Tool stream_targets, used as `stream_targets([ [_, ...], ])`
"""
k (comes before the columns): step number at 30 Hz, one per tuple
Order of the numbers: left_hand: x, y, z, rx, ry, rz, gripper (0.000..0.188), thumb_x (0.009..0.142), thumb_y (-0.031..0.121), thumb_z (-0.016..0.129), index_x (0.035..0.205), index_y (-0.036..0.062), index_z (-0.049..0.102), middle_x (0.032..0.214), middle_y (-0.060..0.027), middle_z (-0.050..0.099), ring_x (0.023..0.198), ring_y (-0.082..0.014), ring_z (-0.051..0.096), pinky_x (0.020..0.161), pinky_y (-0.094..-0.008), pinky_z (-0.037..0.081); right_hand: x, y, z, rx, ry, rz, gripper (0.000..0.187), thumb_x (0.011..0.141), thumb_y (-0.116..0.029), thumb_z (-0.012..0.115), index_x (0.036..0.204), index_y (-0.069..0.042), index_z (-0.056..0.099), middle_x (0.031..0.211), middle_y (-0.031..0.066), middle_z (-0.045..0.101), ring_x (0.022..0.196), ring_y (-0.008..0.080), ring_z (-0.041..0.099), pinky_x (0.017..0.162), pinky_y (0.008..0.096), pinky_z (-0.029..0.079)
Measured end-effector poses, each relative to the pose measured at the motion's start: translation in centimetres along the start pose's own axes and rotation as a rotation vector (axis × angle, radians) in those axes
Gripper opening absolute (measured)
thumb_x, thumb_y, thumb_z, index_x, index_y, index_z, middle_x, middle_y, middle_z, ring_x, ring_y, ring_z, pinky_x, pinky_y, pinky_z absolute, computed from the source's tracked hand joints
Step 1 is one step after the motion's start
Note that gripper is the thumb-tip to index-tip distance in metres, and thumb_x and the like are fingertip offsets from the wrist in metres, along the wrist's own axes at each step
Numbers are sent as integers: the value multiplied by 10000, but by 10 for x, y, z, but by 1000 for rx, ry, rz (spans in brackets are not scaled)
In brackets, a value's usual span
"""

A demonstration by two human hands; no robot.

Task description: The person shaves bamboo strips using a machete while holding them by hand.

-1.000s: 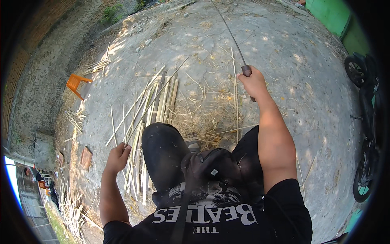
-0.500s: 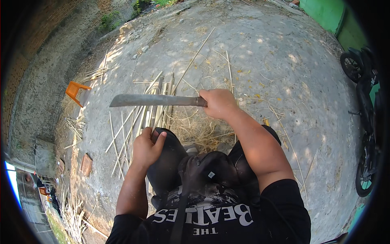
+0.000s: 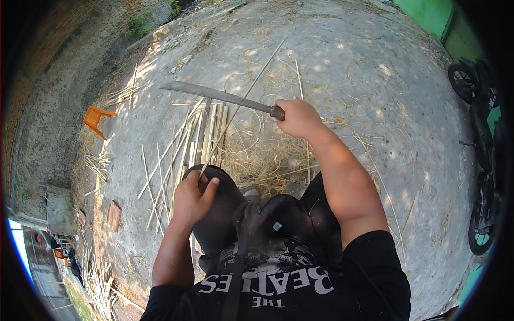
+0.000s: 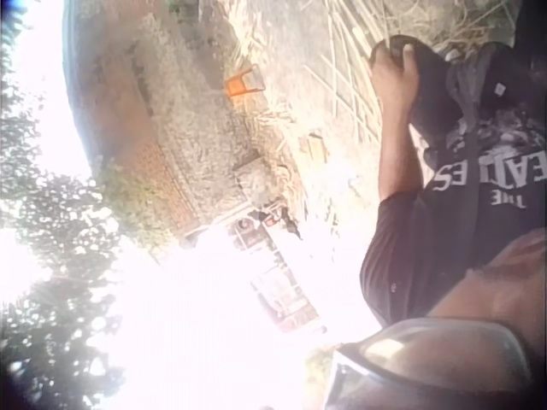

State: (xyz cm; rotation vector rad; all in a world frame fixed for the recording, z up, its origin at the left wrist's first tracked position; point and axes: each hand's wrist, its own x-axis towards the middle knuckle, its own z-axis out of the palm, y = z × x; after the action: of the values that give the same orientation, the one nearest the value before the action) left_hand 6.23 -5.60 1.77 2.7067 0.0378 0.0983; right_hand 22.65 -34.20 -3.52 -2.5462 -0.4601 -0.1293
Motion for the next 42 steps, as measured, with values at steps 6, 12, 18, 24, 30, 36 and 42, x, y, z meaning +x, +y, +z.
stream_targets([
  [6, 1, -7, 4, -76, 2, -46, 417, 908, 395, 748, 832, 9, 612, 645, -156, 630, 588, -308, 646, 577, -407, 494, -12, -36, 4, -80, -71, -53, 136, 829, -180, 696, 949, -134, 653, 812, 129, 689, 836, 349, 700, 704, 510, 534],
  [12, -16, -21, -11, -74, -56, -89, 441, 943, 405, 715, 798, 8, 587, 628, -154, 610, 578, -293, 622, 563, -399, 469, -3, -4, 0, -113, -24, -7, 156, 799, -174, 714, 916, -117, 627, 779, 119, 670, 797, 368, 684, 678, 510, 520],
  [18, -17, -27, -17, -79, -58, -117, 499, 974, 432, 674, 757, 3, 539, 608, -155, 583, 556, -299, 589, 553, -413, 442, -1, 10, 0, -90, 83, 54, 166, 807, -186, 713, 933, -114, 634, 787, 133, 677, 798, 374, 682, 684, 517, 520],
  [24, -21, -29, -18, -89, -60, -66, 495, 975, 406, 685, 733, 6, 524, 583, -142, 551, 519, -280, 533, 532, -405, 424, -11, -35, 7, -169, -91, -281, 168, 797, -186, 714, 919, -104, 633, 783, 138, 674, 799, 374, 681, 693, 513, 520],
  [30, -49, -71, -41, -191, -63, -124, 442, 963, 322, 723, 727, 5, 525, 559, -102, 501, 516, -169, 440, 507, -359, 387, 3, 40, -22, 23, 152, 234, 136, 798, -182, 705, 877, -100, 632, 776, 137, 672, 784, 381, 675, 674, 517, 504],
  [36, -45, -60, -36, -177, -104, -116, 473, 966, 362, 715, 727, 10, 508, 563, -89, 485, 540, -148, 424, 504, -361, 370, -8, -8, 2, -59, 40, -38, 122, 799, -182, 705, 874, -115, 636, 775, 120, 678, 775, 376, 675, 664, 516, 505],
  [42, -48, -84, -43, -140, -162, -53, 463, 1001, 329, 669, 728, -5, 499, 563, -67, 456, 562, -126, 387, 506, -362, 343, -7, 10, -2, -162, -59, -246, 148, 800, -186, 713, 936, -156, 664, 826, 92, 700, 814, 365, 692, 694, 500, 525],
])
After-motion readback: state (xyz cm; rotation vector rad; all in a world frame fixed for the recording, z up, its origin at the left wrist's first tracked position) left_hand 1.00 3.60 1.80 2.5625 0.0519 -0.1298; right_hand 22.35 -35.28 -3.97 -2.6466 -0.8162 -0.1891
